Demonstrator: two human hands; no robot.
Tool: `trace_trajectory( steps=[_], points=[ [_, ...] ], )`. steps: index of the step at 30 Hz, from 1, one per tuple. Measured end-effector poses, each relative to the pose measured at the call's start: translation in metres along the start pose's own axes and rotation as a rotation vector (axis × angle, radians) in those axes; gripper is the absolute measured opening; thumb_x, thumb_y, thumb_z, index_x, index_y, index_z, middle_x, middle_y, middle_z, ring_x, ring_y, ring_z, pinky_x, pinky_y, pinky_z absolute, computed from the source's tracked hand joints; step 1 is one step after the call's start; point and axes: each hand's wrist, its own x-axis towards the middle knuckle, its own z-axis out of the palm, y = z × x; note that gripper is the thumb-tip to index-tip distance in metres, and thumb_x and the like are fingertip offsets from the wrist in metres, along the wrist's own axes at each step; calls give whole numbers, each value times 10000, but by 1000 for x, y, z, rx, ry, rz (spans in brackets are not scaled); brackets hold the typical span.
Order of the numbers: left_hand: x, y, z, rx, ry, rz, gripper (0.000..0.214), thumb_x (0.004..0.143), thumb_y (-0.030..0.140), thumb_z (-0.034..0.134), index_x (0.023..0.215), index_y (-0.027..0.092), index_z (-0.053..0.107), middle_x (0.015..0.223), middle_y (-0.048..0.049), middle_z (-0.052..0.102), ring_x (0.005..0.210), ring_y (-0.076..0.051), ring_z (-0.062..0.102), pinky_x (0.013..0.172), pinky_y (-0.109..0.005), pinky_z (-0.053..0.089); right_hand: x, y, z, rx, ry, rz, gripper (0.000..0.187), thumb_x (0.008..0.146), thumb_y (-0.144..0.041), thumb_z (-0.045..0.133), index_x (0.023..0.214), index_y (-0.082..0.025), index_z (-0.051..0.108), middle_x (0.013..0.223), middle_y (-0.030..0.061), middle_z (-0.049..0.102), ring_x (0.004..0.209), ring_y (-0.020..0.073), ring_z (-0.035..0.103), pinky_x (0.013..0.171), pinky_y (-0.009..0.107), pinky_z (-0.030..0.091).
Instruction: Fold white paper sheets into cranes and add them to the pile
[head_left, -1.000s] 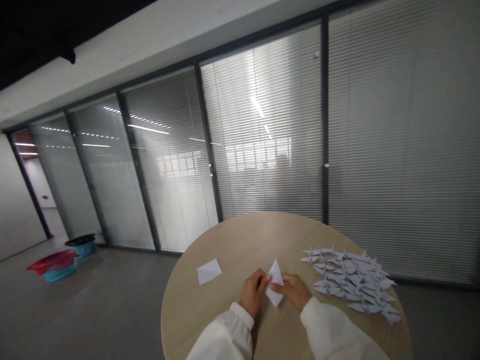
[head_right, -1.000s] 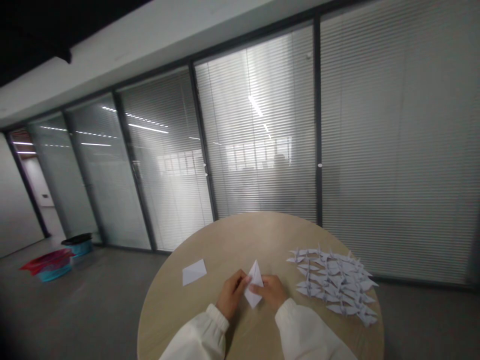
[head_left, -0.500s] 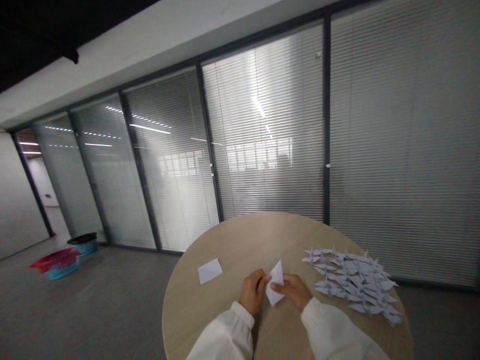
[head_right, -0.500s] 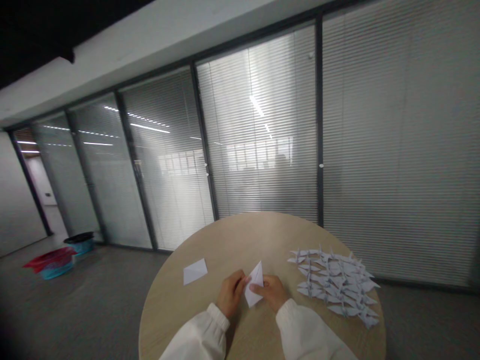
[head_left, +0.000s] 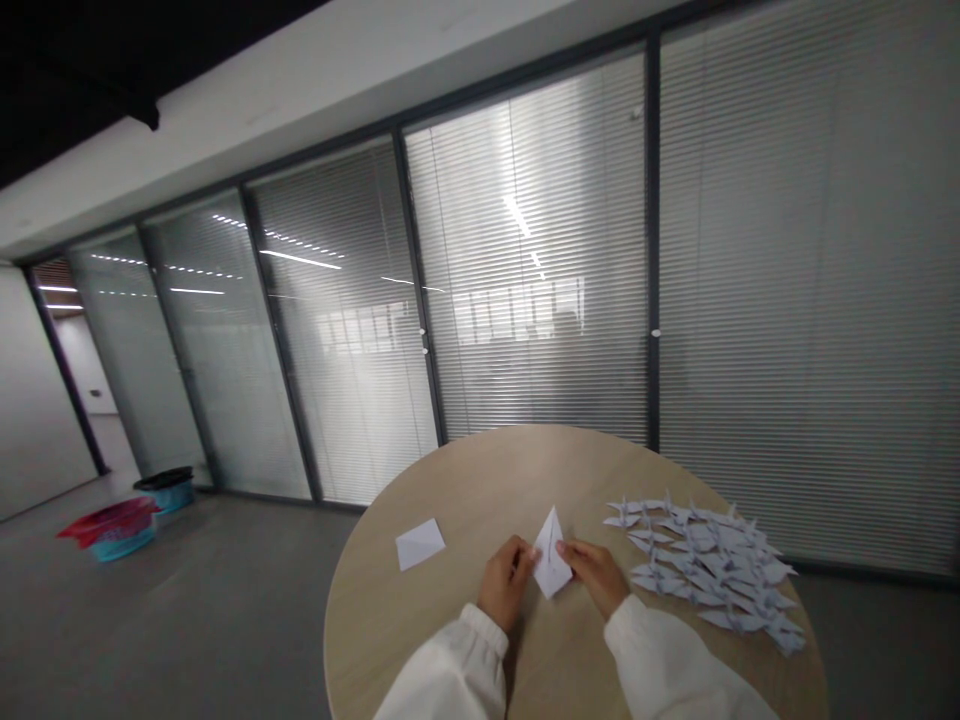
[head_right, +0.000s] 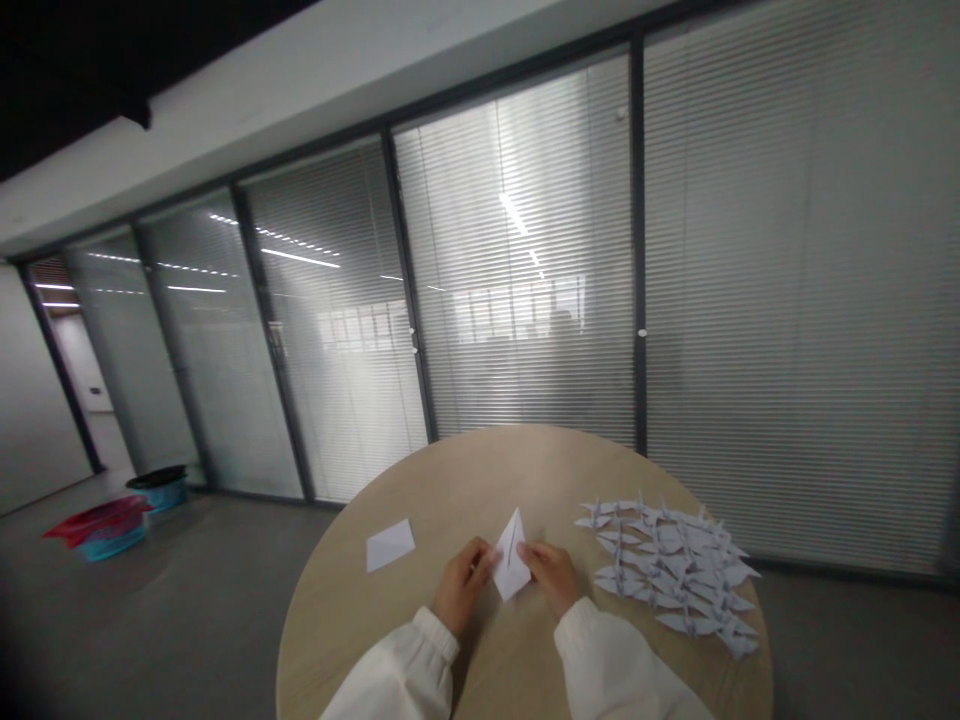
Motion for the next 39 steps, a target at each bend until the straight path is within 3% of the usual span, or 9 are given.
trace_trajectory(
  steps=[2, 6, 11, 18, 23, 31, 39],
  points=[
    [-1, 0, 1, -29, -19, 34, 216, 738, 368, 503, 814, 167, 525, 647, 28, 483, 616, -113, 450, 542, -202, 329, -1, -3, -1, 27, 52, 4, 523, 620, -629, 487, 685, -133, 640, 645, 48, 637, 627, 177, 558, 575, 274, 438],
    [-3, 1, 2, -41, -6, 76, 392, 659, 269, 598, 1029, 195, 494, 790, -8, 515, 749, -148, 483, 564, -207, 377, -3, -11, -1, 111, 87, 31, 488, 588, -615, 530, 643, -139, 625, 604, 41, 633, 603, 182, 565, 562, 280, 447],
    [-3, 1, -1, -52, -17, 110, 352, 699, 204, 542, 1048, 204, 495, 943, -47, 533, 837, -164, 491, 662, -247, 417, -4, -14, 1, 155, 42, 56, 486, 561, -614, 556, 650, -142, 628, 624, 45, 649, 586, 183, 578, 575, 295, 459],
    [-2, -3, 2, -130, -11, 32, 374, 727, 220, 499, 1098, 194, 472, 956, -64, 553, 801, -165, 510, 569, -225, 439, -2, -4, 1, 149, 32, 38, 443, 599, -571, 565, 651, -136, 630, 609, 46, 650, 594, 185, 590, 564, 289, 464],
    [-2, -5, 2, -139, -6, 14, 357, 743, 243, 466, 1095, 184, 487, 949, -73, 567, 763, -163, 522, 516, -217, 434, 0, 2, 1, 140, 4, 37, 466, 592, -587, 561, 657, -131, 630, 629, 54, 657, 617, 193, 598, 565, 290, 465],
    [-1, -3, 0, -143, 44, 10, 317, 745, 356, 478, 985, 175, 580, 884, -72, 620, 742, -171, 543, 622, -251, 438, -1, 1, 3, 117, -23, 41, 443, 593, -568, 568, 632, -131, 623, 586, 30, 634, 556, 159, 562, 533, 265, 434],
    [1, 1, 2, -103, 92, -21, 337, 783, 415, 413, 791, 135, 599, 672, -36, 600, 625, -142, 527, 544, -211, 400, -6, -6, 5, 22, -85, -43, 462, 604, -592, 533, 557, -136, 596, 485, -8, 557, 478, 124, 491, 485, 239, 381]
  ],
)
